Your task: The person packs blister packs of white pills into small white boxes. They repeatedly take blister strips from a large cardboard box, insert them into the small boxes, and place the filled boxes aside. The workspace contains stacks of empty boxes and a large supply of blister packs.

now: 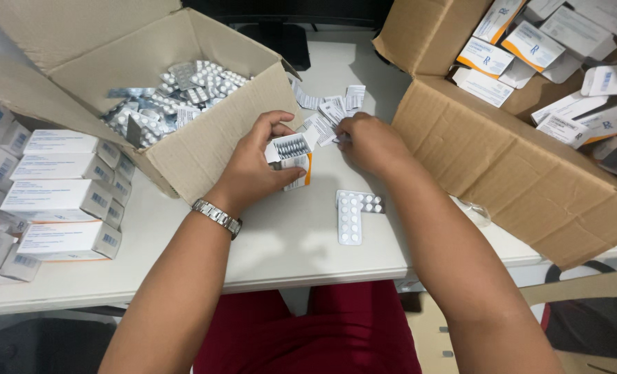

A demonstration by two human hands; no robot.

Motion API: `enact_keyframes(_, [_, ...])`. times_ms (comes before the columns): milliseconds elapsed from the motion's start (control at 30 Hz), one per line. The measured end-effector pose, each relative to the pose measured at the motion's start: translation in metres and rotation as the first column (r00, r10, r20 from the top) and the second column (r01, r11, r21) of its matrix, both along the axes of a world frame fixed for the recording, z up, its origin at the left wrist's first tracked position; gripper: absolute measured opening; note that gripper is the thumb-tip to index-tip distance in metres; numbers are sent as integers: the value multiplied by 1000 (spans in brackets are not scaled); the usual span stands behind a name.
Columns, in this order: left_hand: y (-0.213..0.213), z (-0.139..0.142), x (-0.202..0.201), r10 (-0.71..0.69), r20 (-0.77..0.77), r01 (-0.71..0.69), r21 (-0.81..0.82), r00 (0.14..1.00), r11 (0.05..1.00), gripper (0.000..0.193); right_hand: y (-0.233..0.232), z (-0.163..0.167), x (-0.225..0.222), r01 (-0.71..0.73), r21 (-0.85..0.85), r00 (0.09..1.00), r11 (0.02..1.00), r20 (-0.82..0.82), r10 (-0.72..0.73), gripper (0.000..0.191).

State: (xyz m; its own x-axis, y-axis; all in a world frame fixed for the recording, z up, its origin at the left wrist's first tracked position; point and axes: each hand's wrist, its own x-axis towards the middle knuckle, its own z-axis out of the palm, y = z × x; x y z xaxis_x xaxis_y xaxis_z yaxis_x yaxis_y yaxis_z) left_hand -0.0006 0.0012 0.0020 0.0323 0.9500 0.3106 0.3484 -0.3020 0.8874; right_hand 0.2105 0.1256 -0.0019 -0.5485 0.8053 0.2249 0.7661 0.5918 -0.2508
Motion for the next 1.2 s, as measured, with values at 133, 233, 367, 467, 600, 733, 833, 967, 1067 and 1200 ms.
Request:
enact_keyframes(133, [2,-3,-1,-17,-22,18,61,1000,998,79,0,4,3,67,82,997,994,-38,-64,17])
enact_keyframes(233, [4,-8,-3,-32,-6,32,68,999,997,85,2,7,10,92,196,965,976,-259,-39,14])
enact_keyframes(367, [9,-14,-3,-11,-26,12,42,1000,999,92,2,12,19,65,106,813,992,-583,9,17])
enact_keyframes(467, [14,-16,-2,12,-16,-12,-1,1000,1000,95,2,15,16,-152,52,574,987,-809,131,28])
enact_keyframes(600, [13,-17,1,29,-37,-27,33,999,999,92,-11,13,19,-266,220,465,939,-824,325,29])
enact_keyframes(733, [7,-16,3,4,-60,0,80,998,997,87,-19,12,18,-205,245,487,948,-814,316,24])
enact_keyframes(833, [8,-11,2,22,-53,-19,40,998,999,83,-16,16,17,-163,286,533,944,-780,328,24])
enact_keyframes(967, [7,-10,2,25,-63,-23,39,998,999,75,-12,23,19,-113,370,639,922,-684,352,17])
enact_keyframes(1067, [6,-12,2,41,-84,-36,62,996,997,75,-16,27,25,-156,112,867,981,-460,190,16])
enact_keyframes(1200, [7,-14,-1,62,-131,-48,108,989,993,79,-18,29,20,-179,-365,973,914,-201,110,26])
